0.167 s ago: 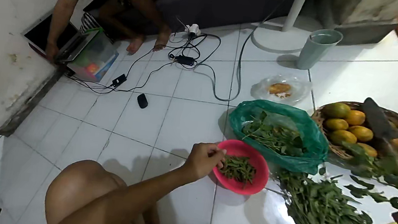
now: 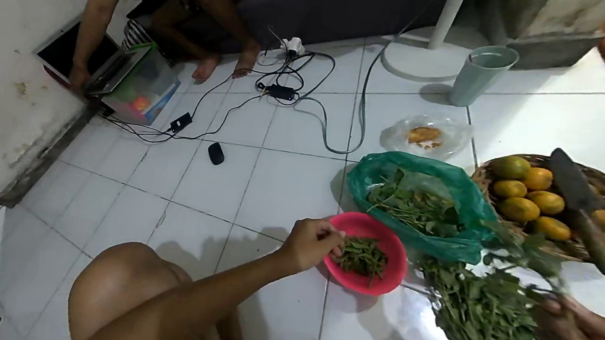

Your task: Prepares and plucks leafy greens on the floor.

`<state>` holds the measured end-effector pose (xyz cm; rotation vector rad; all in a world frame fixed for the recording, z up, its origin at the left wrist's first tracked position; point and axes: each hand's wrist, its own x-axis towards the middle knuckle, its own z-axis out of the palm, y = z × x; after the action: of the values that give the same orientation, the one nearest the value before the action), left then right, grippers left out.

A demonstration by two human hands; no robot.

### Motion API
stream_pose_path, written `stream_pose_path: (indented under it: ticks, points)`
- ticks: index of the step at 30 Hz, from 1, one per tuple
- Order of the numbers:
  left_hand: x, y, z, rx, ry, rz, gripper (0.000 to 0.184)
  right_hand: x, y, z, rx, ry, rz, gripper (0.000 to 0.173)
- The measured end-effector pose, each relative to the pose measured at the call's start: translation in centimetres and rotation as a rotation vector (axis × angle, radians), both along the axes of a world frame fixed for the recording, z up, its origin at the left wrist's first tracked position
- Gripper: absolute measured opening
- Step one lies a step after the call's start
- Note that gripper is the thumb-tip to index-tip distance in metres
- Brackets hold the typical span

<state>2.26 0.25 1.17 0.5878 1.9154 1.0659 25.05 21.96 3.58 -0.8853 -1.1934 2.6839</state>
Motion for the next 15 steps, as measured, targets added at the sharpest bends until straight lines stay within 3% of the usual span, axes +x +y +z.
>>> stream_pose_path:
  ticks: [3,9,15]
  points:
    - [0.2,0.2,0.0,-0.033,-0.083,-0.125,0.03,-1.1,-1.0,-0.2,0.074,0.039,0.116,0.037]
    - [1.1,0.4,1.1,0.162,-0.216,-0.344,0.035,-4.7,-4.5,-1.8,0.33,0.147,0.231,0.027]
    - [1.7,1.2,1.9,0.206,-0.251,-0.06,0.03,-8.3,-8.7,-3.6,0.375,0.119,0.318,0.02]
